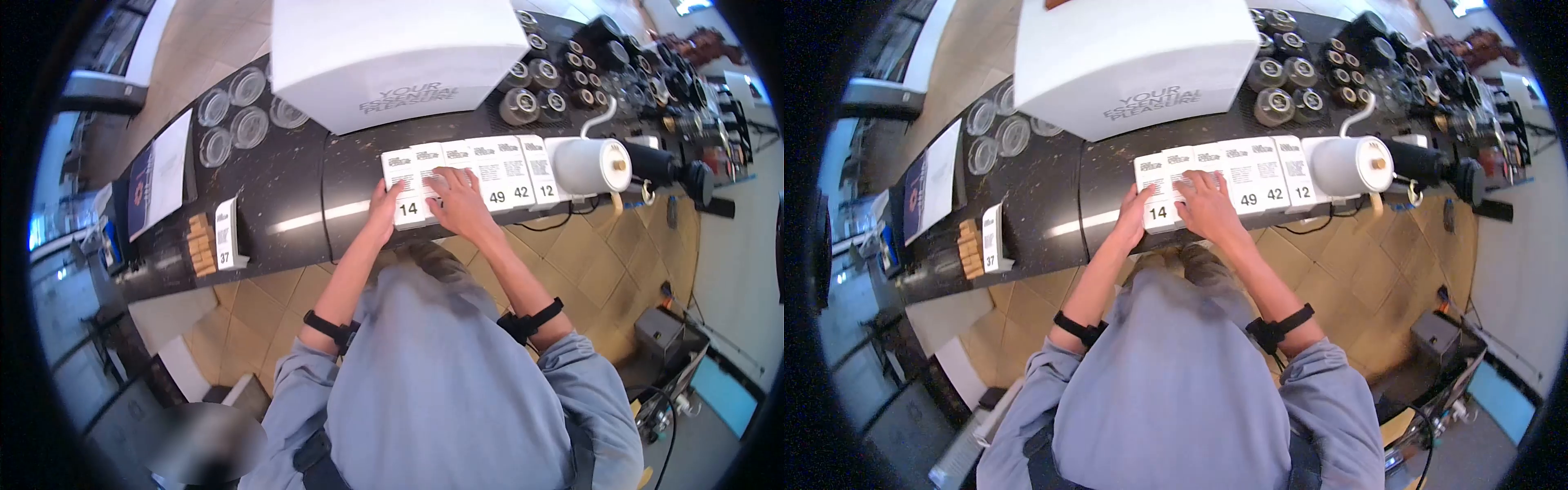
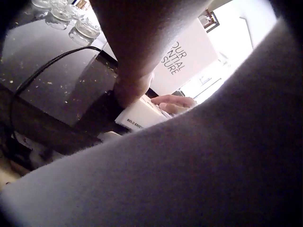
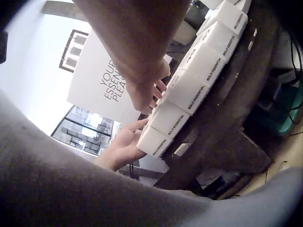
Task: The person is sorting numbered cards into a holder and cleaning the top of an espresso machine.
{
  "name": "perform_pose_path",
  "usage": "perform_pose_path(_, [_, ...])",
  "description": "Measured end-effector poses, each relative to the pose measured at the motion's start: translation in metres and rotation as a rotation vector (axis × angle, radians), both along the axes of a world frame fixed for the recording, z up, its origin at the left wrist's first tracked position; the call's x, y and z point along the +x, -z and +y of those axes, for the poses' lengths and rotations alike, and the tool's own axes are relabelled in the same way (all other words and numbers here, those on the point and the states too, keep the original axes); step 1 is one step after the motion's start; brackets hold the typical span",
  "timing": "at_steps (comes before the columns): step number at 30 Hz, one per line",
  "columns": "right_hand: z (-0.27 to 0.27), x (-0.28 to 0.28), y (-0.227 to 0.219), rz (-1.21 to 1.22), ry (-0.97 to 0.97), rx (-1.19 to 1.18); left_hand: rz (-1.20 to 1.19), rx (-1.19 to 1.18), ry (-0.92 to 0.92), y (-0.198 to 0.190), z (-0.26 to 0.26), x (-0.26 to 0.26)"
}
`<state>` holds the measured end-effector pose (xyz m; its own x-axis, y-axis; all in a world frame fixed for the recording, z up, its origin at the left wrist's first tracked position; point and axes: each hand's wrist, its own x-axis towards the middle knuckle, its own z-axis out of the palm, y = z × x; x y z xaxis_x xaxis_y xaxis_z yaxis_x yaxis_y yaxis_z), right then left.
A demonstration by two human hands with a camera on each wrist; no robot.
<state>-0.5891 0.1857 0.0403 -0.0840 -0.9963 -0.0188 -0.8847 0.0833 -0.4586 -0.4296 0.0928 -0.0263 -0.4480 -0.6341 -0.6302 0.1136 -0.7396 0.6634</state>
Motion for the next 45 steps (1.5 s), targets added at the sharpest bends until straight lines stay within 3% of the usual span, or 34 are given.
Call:
perform_pose_path(2, [-0.003,0.001,0.0,-0.013,-0.008,-0.014,-0.082,-0.041,0.0,0.011,-0.001,0.003])
perform_pose_path(4, [-0.007,0.005,-0.01,-0.089,0.032,-0.146,-0.349,-0.31,0.122,-0.001,-0.006,0.013])
perform_pose_path(6, [-0.011,0.01,-0.013,-0.214,0.01,-0.125,-0.564,-0.568,0.114,0.008,-0.012,0.035])
perform_pose_path(8, [-0.015,0.031,-0.024,-0.492,0.115,-0.082,-0.681,-0.709,0.102,-0.052,-0.019,0.062])
perform_pose_path(12, [-0.04,0.084,-0.033,-0.55,-0.003,0.109,-0.679,-0.921,-0.079,-0.083,-0.041,0.16])
perform_pose_path(16, [-0.074,0.17,-0.02,-0.715,-0.073,0.262,-0.845,-1.07,-0.184,-0.103,-0.062,0.271])
perform_pose_path(18, [-0.093,0.223,0.006,-0.982,-0.09,0.323,-0.869,-1.115,-0.18,-0.102,-0.069,0.321])
perform_pose_path(20, [-0.119,0.276,0.033,-1.12,-0.103,0.333,-0.857,-1.097,-0.167,-0.1,-0.072,0.359])
perform_pose_path(23, [-0.161,0.345,0.026,-1.14,0.032,0.466,-0.901,-1.082,-0.065,-0.095,-0.072,0.399])
perform_pose_path(27, [-0.198,0.415,0.075,-1.205,0.214,0.502,-0.833,-0.989,0.008,-0.084,-0.065,0.419])
perform_pose_path(30, [-0.204,0.43,0.07,-1.134,0.353,0.499,-0.785,-0.86,0.046,-0.065,-0.059,0.422])
perform_pose_path(32, [-0.198,0.424,0.056,-1.267,0.304,0.518,-0.657,-0.67,-0.059,-0.053,-0.062,0.423])
perform_pose_path(34, [-0.188,0.414,0.036,-1.318,0.299,0.523,-0.648,-0.671,-0.061,-0.034,-0.069,0.424])
perform_pose_path(36, [-0.173,0.404,0.019,-1.453,0.145,0.534,-0.092,-0.148,-0.228,-0.024,-0.076,0.42])
perform_pose_path(38, [-0.161,0.4,-0.002,-1.416,0.12,0.531,-0.078,-0.137,-0.136,-0.029,-0.082,0.408])
perform_pose_path(40, [-0.151,0.398,-0.023,-1.042,0.151,0.352,0.108,0.01,-0.213,-0.064,-0.086,0.383])
perform_pose_path(41, [-0.149,0.394,-0.029,-1.029,0.146,0.355,0.151,-0.001,-0.167,-0.058,-0.089,0.378])
perform_pose_path(42, [-0.146,0.392,-0.022,-1.023,0.163,0.342,0.16,-0.001,-0.148,-0.063,-0.09,0.37])
perform_pose_path(44, [-0.138,0.39,0.001,-0.553,0.181,0.106,0.225,-0.021,-0.123,-0.077,-0.09,0.353])
perform_pose_path(45, [-0.135,0.388,-0.007,-0.55,0.193,0.103,0.228,-0.019,-0.11,-0.076,-0.089,0.346])
